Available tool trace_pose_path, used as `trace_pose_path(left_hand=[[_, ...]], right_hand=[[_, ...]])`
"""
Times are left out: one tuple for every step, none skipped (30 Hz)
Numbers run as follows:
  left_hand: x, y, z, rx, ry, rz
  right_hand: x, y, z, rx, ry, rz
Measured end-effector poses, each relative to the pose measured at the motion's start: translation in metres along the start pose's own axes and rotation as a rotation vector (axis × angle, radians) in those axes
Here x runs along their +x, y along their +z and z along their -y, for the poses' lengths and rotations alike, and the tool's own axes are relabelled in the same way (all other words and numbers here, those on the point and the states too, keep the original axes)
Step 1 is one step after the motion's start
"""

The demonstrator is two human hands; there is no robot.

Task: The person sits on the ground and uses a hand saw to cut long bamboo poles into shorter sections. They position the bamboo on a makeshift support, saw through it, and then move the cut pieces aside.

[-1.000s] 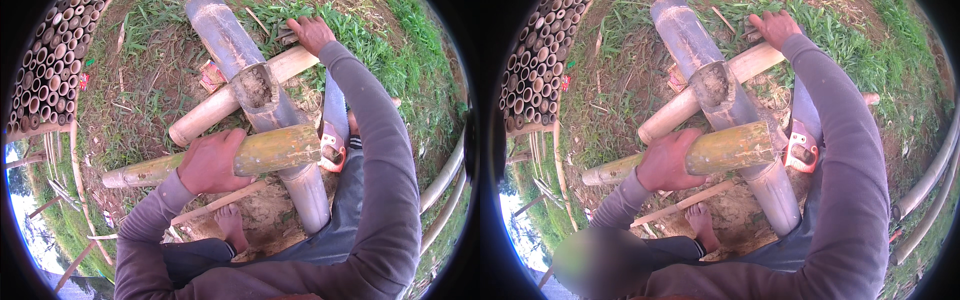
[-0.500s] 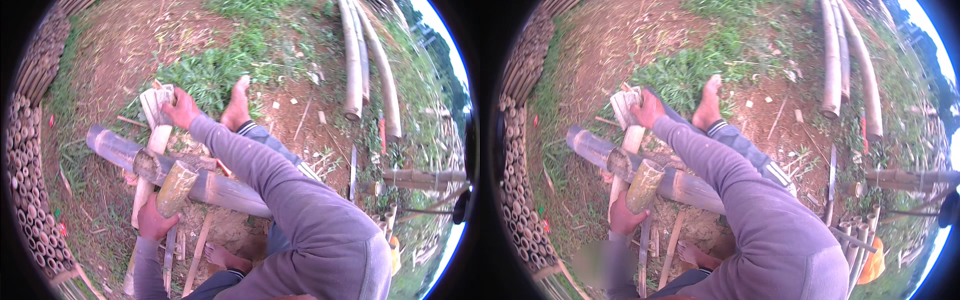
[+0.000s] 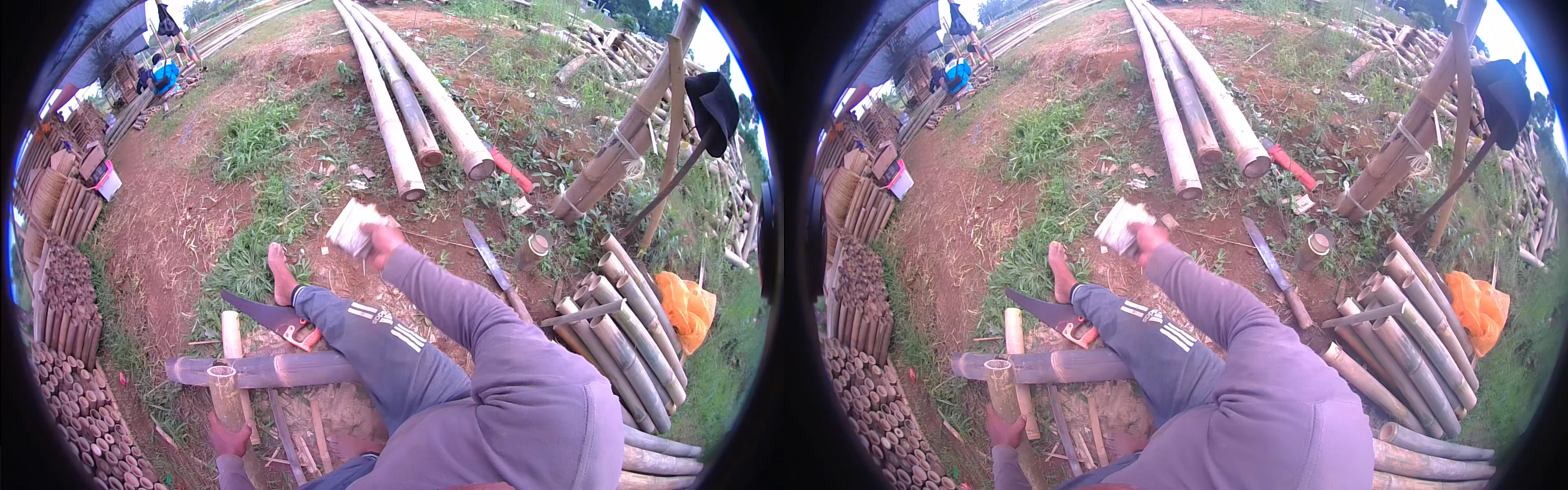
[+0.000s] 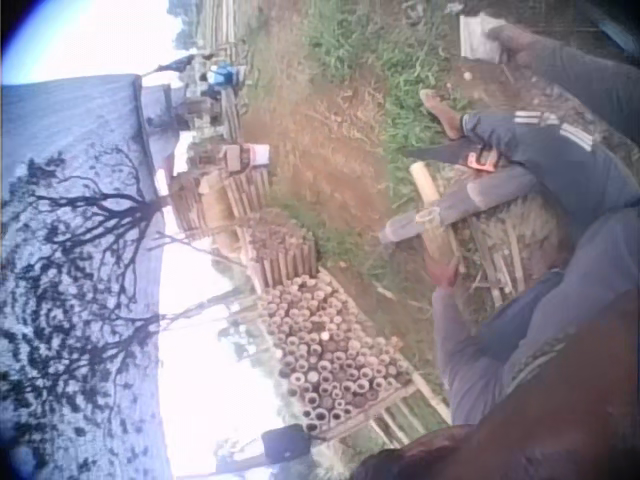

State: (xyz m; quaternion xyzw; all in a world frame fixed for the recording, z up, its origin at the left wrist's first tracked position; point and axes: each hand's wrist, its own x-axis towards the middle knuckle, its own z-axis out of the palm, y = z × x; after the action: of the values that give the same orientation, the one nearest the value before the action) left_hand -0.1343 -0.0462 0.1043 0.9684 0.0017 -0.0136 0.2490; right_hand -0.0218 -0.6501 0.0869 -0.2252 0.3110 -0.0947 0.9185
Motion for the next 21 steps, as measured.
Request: trace_pose_path(left_hand=[[-0.008, -0.01, -0.002, -0.049, 0.012, -0.019], [-0.013, -0.017, -0.005, -0.105, 0.028, -0.038], [-0.016, -0.023, -0.009, -0.161, 0.045, -0.056], [-0.02, -0.027, -0.015, -0.192, 0.069, -0.092], [-0.024, -0.029, -0.019, -0.229, 0.094, -0.122], [-0.028, -0.032, -0.024, -0.248, 0.112, -0.138], [-0.033, -0.039, -0.03, -0.232, 0.118, -0.16], [-0.032, -0.048, -0.041, -0.217, 0.124, -0.182], [-0.038, -0.061, -0.051, -0.181, 0.113, -0.218], [-0.038, -0.072, -0.048, -0.164, 0.139, -0.291], [-0.034, -0.082, -0.048, -0.15, 0.168, -0.362], [-0.031, -0.094, -0.066, -0.184, 0.173, -0.362], [-0.026, -0.108, -0.086, -0.217, 0.178, -0.367], [-0.021, -0.122, -0.094, -0.189, 0.209, -0.45], [-0.018, -0.14, -0.099, -0.148, 0.236, -0.539], [-0.017, -0.159, -0.114, -0.221, 0.265, -0.556], [-0.018, -0.183, -0.132, -0.292, 0.298, -0.564], [-0.02, -0.206, -0.151, -0.32, 0.331, -0.585], [-0.025, -0.23, -0.168, -0.351, 0.366, -0.605], [-0.028, -0.262, -0.173, -0.364, 0.374, -0.642], [-0.04, -0.304, -0.182, -0.349, 0.377, -0.686]], right_hand=[[-0.013, 0.015, 0.106, 0.042, -0.223, 0.079], [-0.051, 0.025, 0.221, 0.003, -0.551, 0.129], [-0.103, 0.028, 0.322, -0.047, -0.877, 0.14], [-0.161, 0.029, 0.396, -0.101, -1.167, 0.122], [-0.221, 0.029, 0.446, -0.163, -1.396, 0.081], [-0.262, 0.018, 0.476, -0.225, -1.574, 0.009], [-0.288, 0.007, 0.489, -0.278, -1.691, -0.05], [-0.301, -0.009, 0.491, -0.334, -1.745, -0.111], [-0.287, -0.033, 0.48, -0.381, -1.725, -0.152], [-0.271, -0.051, 0.46, -0.436, -1.656, -0.173], [-0.253, -0.071, 0.437, -0.487, -1.563, -0.181], [-0.239, -0.093, 0.408, -0.53, -1.451, -0.175], [-0.223, -0.113, 0.372, -0.522, -1.308, -0.131], [-0.191, -0.143, 0.34, -0.549, -1.162, -0.086], [-0.173, -0.149, 0.288, -0.584, -0.978, -0.103], [-0.154, -0.163, 0.237, -0.579, -0.817, -0.005], [-0.141, -0.173, 0.186, -0.679, -0.69, 0.047], [-0.145, -0.167, 0.135, -0.75, -0.541, 0.076], [-0.152, -0.157, 0.089, -0.826, -0.448, 0.16], [-0.156, -0.145, 0.045, -0.905, -0.382, 0.274], [-0.178, -0.117, 0.01, -1.016, -0.363, 0.483]])
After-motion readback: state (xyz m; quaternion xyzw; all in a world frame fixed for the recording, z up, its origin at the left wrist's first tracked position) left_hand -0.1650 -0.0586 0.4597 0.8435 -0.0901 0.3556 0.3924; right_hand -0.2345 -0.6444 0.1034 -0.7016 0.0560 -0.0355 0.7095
